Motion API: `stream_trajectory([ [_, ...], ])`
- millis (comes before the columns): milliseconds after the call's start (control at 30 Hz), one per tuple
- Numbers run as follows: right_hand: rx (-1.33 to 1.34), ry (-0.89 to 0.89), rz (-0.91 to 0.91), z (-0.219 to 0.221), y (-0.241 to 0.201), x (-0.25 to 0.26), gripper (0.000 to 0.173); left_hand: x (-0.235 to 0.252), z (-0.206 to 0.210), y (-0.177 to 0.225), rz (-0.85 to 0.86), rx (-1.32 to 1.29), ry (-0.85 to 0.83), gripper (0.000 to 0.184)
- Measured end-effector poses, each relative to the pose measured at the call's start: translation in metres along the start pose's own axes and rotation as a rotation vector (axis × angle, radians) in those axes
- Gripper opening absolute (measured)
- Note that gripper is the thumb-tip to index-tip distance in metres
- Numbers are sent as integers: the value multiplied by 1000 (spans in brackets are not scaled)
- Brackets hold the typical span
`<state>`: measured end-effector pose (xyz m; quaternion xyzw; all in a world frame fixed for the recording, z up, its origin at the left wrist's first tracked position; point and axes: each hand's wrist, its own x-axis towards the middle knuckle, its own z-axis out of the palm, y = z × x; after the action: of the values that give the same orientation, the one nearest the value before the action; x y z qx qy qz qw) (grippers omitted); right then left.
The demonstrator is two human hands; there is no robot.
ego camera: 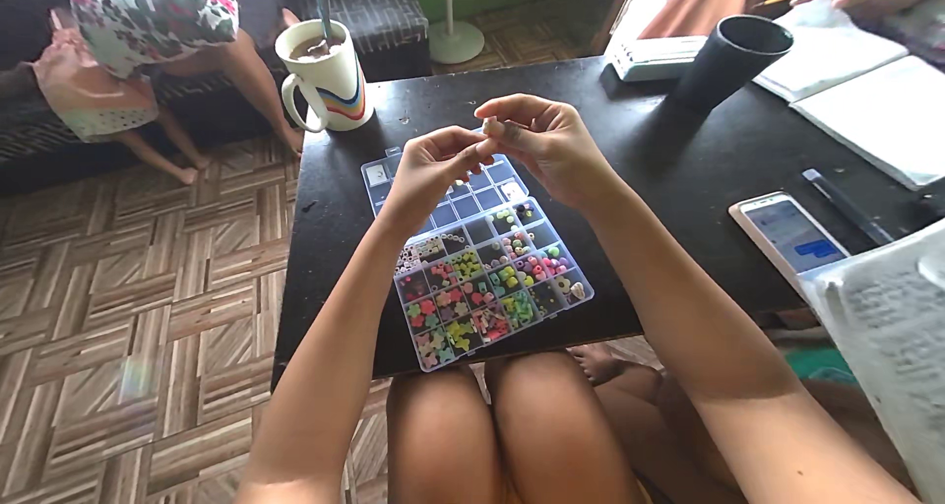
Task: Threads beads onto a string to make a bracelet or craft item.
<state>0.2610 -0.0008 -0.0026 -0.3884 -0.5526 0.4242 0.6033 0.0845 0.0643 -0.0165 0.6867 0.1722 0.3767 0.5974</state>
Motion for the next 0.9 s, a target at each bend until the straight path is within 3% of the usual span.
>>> stream_trajectory([
  [900,-24,-2,-14,1,-1,-1,17,1,-1,1,-4,-21,39,11],
])
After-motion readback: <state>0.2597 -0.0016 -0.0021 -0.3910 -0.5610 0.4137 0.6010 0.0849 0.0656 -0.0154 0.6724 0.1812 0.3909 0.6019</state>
